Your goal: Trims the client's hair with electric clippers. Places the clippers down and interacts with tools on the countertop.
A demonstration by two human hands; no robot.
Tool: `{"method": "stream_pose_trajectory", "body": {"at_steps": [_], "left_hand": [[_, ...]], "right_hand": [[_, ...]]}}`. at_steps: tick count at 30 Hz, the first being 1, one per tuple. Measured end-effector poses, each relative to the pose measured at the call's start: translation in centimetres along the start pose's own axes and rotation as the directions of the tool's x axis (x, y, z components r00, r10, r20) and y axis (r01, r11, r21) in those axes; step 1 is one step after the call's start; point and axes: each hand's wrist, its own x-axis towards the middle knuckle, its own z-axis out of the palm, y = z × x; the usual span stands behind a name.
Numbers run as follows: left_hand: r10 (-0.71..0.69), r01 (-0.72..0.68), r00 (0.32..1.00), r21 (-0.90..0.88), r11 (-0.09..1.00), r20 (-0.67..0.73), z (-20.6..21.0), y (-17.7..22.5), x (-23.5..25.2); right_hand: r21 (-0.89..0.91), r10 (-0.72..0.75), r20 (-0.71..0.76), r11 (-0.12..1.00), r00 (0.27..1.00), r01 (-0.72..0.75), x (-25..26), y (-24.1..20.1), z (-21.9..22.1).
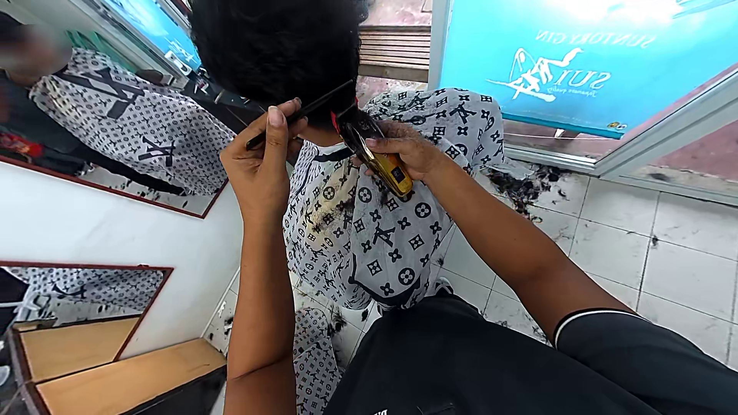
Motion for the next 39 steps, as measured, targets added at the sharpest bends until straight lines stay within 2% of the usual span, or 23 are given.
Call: {"method": "stream_pose_trajectory", "body": {"at_steps": [3,4,8,9,12,13,17,18,21,22,25,26,30,31,34,35,38,39], "left_hand": [[-0.003,0.003,1.000,0.040,0.999,0.005,0.0,0.2,0.0],[-0.005,0.005,1.000,0.052,0.999,0.003,0.0,0.2,0.0],[-0.011,0.012,1.000,0.059,0.998,-0.010,0.1,0.2,0.0],[-0.013,0.014,1.000,0.060,0.998,-0.014,0.1,0.2,0.0],[-0.015,0.016,1.000,0.067,0.998,-0.020,0.1,0.4,0.1],[-0.017,0.018,1.000,0.069,0.997,-0.021,0.1,0.4,0.1],[-0.024,0.026,0.999,0.062,0.998,-0.034,0.2,0.4,0.1],[-0.023,0.025,0.999,0.061,0.998,-0.034,0.2,0.4,0.2],[-0.017,0.018,1.000,0.057,0.998,-0.026,0.0,0.4,0.2],[-0.018,0.020,0.999,0.056,0.998,-0.028,0.0,0.3,0.2],[-0.019,0.020,0.999,0.053,0.998,-0.037,0.1,0.2,0.2],[-0.014,0.016,0.999,0.048,0.999,-0.038,0.1,0.2,0.2],[0.002,-0.001,0.999,0.032,0.999,-0.034,0.1,0.1,0.3],[-0.002,0.003,0.999,0.033,0.999,-0.032,0.1,0.1,0.3],[-0.012,0.014,1.000,0.052,0.999,-0.027,0.2,0.0,0.3],[-0.010,0.011,0.999,0.052,0.999,-0.031,0.2,0.0,0.3],[0.003,-0.001,0.999,0.054,0.999,-0.034,0.2,0.0,0.4],[0.000,0.002,1.000,0.059,0.998,-0.031,0.2,0.0,0.3]], "right_hand": [[-0.046,0.175,-0.097,0.983,0.980,-0.180,0.2,-0.3,0.0],[-0.050,0.164,-0.096,0.984,0.982,-0.170,0.3,-0.3,0.0],[-0.031,-0.045,0.009,0.998,0.999,0.045,0.4,0.1,0.0],[-0.028,-0.037,0.004,0.999,0.999,0.037,0.3,0.0,0.1],[-0.076,0.138,-0.095,0.986,0.986,-0.146,0.2,-0.5,0.3],[-0.081,0.151,-0.104,0.984,0.983,-0.160,0.3,-0.5,0.3],[-0.071,-0.026,0.007,0.997,1.000,0.027,0.4,-0.2,0.0],[-0.070,-0.015,0.001,0.997,1.000,0.015,0.3,-0.2,0.1],[-0.101,0.160,-0.126,0.980,0.979,-0.173,0.2,-0.9,0.8],[-0.102,0.161,-0.131,0.979,0.978,-0.174,0.2,-0.8,0.9],[-0.073,-0.027,-0.010,0.997,1.000,0.027,0.4,0.0,0.4],[-0.060,-0.047,0.003,0.997,0.999,0.047,0.4,0.1,0.4],[-0.071,0.189,-0.091,0.978,0.978,-0.195,0.3,-1.0,0.2],[-0.073,0.194,-0.074,0.977,0.978,-0.199,0.5,-1.1,-0.1],[-0.078,0.048,0.047,0.996,0.998,-0.044,0.8,-0.9,-1.0],[-0.084,0.040,0.057,0.996,0.998,-0.035,0.7,-0.8,-1.2],[-0.129,0.135,-0.050,0.982,0.990,-0.140,0.6,-1.2,-0.7],[-0.126,0.112,-0.051,0.985,0.992,-0.118,0.5,-0.9,-0.6]]}}
